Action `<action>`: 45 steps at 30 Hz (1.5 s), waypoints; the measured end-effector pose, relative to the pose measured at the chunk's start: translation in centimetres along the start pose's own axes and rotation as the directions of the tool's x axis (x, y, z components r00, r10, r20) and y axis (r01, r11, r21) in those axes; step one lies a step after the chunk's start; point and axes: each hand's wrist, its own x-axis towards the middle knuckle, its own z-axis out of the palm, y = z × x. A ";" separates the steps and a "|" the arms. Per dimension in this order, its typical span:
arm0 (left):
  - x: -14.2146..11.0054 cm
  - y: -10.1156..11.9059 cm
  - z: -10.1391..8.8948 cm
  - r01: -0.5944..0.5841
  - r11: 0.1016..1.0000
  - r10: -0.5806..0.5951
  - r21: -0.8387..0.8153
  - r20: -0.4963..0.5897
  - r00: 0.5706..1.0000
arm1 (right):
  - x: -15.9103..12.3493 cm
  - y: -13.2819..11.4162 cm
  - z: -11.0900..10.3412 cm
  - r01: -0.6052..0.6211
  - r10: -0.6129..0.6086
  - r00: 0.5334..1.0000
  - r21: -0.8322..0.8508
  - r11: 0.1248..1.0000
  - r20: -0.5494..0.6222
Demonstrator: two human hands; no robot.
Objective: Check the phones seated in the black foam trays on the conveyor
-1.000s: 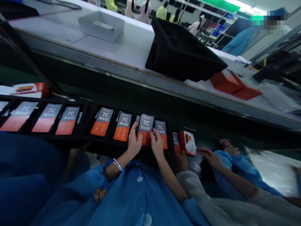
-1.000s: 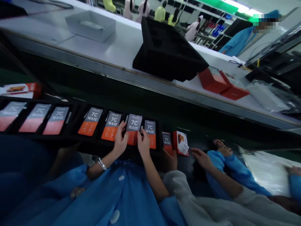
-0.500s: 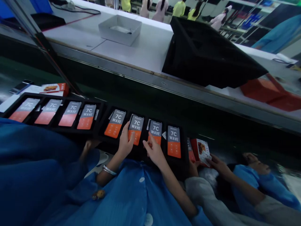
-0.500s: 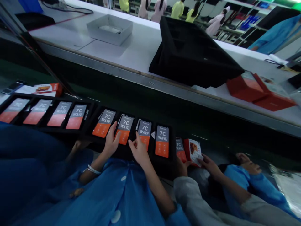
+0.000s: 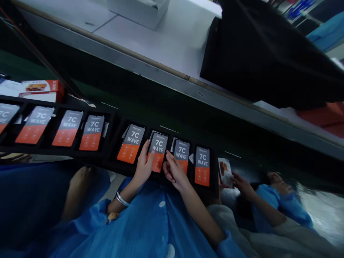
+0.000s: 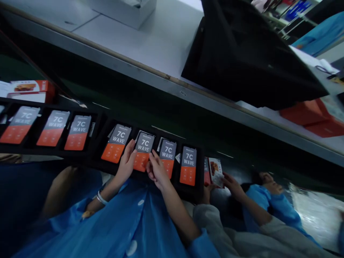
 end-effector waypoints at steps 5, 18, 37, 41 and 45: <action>-0.3 1.0 0.0 0.061 0.998 -0.061 -0.001 0.005 0.998 | 0.4 0.5 0.4 0.023 -0.021 0.999 0.085 0.996 -0.025; -0.2 2.0 0.2 0.146 0.989 -0.146 -0.014 0.012 0.989 | 0.6 1.1 0.3 0.006 -0.001 0.998 0.070 0.998 -0.067; -0.2 2.5 0.5 0.208 0.978 -0.208 0.000 0.007 0.978 | 0.9 0.8 -0.6 -0.119 0.118 0.993 -0.048 0.992 -0.018; -0.2 2.5 0.5 0.208 0.978 -0.208 -0.001 0.002 0.978 | 0.9 0.6 -0.6 -0.120 0.118 0.993 -0.068 0.990 -0.026; -0.2 2.5 0.5 0.207 0.978 -0.207 -0.002 -0.002 0.978 | 0.8 0.4 -0.6 -0.125 0.124 0.992 -0.068 0.990 -0.030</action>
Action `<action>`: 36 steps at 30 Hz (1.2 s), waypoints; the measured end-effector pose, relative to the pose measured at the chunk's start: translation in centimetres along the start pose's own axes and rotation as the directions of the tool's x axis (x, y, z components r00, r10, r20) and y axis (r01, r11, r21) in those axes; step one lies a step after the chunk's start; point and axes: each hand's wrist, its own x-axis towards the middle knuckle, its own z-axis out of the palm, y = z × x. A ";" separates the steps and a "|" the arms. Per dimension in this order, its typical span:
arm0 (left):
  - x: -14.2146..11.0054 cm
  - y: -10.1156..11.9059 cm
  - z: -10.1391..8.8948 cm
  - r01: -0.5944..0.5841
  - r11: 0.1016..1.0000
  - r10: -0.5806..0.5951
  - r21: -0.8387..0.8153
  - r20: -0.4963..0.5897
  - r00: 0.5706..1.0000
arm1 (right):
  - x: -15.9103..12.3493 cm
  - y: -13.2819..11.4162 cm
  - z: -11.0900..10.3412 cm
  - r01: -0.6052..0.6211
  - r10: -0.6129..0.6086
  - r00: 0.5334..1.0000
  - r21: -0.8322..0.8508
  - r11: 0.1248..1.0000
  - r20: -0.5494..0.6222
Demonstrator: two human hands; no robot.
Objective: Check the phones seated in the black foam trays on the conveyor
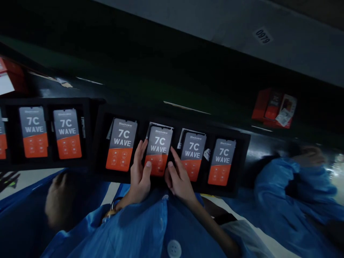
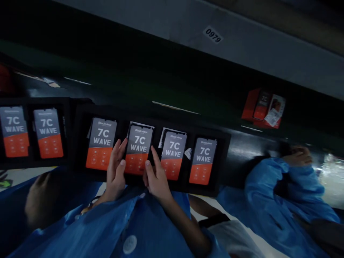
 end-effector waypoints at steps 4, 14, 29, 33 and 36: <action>0.0 -0.1 0.0 -0.006 1.000 0.006 -0.003 -0.005 1.000 | 0.0 -0.1 0.1 0.005 -0.005 1.000 -0.013 1.000 -0.004; -0.3 -0.1 0.1 -0.082 0.995 0.083 0.054 -0.022 0.996 | -1.1 1.4 -0.8 0.268 -0.289 0.952 -0.184 0.946 -0.097; -0.1 0.8 -0.1 -0.059 0.998 0.058 0.031 0.029 0.998 | -0.6 1.0 -1.4 0.308 -0.340 0.939 -0.572 0.760 0.054; 0.0 0.9 -0.1 -0.057 0.998 0.057 0.022 0.032 0.998 | -0.4 0.4 -1.5 0.249 -0.258 0.963 -0.593 0.766 0.070; 0.1 0.9 0.0 -0.055 0.998 0.055 0.015 0.023 0.998 | -0.1 -0.2 -1.6 0.272 -0.276 0.956 -0.640 0.719 0.096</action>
